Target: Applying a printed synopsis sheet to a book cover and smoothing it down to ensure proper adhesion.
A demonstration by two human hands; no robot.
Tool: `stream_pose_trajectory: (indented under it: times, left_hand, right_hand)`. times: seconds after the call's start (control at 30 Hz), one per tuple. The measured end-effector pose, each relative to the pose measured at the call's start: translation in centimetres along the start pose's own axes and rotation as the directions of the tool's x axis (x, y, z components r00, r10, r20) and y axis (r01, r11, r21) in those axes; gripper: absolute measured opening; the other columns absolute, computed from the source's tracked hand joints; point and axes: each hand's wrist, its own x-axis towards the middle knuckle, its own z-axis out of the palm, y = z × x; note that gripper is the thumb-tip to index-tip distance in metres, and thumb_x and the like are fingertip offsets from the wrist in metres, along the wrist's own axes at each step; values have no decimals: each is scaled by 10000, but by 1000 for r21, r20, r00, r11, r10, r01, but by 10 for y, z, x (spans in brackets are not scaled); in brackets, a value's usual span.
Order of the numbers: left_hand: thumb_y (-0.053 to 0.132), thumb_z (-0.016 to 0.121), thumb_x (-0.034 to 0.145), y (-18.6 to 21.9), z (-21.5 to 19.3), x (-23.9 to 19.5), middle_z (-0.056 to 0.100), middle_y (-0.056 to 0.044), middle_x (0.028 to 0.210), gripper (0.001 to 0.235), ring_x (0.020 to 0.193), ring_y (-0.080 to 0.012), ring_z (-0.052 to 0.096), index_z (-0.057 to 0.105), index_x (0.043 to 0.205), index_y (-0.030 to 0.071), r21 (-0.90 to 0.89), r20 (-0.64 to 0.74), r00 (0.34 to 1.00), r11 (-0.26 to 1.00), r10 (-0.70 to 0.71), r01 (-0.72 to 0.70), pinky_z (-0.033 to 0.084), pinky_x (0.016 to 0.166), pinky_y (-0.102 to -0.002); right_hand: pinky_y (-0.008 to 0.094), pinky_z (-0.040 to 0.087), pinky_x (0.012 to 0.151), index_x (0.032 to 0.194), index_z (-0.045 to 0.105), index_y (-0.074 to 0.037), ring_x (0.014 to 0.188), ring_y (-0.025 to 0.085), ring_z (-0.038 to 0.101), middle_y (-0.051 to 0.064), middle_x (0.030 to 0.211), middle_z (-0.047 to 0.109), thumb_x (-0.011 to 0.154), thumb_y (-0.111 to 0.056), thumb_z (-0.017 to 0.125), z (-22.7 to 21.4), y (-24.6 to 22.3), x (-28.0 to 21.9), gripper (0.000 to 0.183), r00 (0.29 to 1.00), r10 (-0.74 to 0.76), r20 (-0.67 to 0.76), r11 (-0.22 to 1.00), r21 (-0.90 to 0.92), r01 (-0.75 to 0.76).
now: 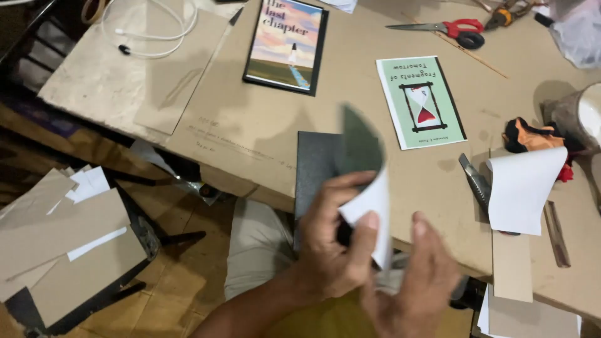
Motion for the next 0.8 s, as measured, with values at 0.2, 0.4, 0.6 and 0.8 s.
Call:
stream_pose_trajectory:
  times: [0.2,0.4,0.6,0.8]
  left_hand:
    - [306,480,1057,-7,47,-8,629,-284,1177,312,870,-294,650,514,1088,-3,-145,12,989,979,145,-141,606,722,-386]
    - [663,567,819,25,23,1,421,-244,1558,883,1355,-366,579,353,1414,47,-369,470,882,904,-20,217,658,977,-491]
    - [139,609,881,-21,-11,39,703,-77,1008,371,747,-259,710,541,1243,92,281,520,850,921,89,-268,614,603,-373]
    - [383,553,952,-181,-81,91,618,-157,1422,435,1346,-391,515,717,1322,223,502,768,634,700,-91,-508,365,1103,-571]
  right_hand:
    - [436,538,883,1220,758,65,982,360,743,220,1153,792,1069,-149,726,-25,22,27,263,1000,6,-16,984,-180,-8]
    - [504,444,779,1319,805,119,925,438,732,284,1048,768,681,-107,649,-63,76,15,695,997,47,67,991,-125,-39]
    - [359,364,567,1156,757,48,751,131,524,64,757,546,1202,-320,888,-82,99,-10,393,558,830,-10,555,-79,-828]
    - [489,471,907,1528,625,154,1174,420,612,271,1352,650,1195,-63,681,-93,103,-25,401,674,736,56,675,11,-738]
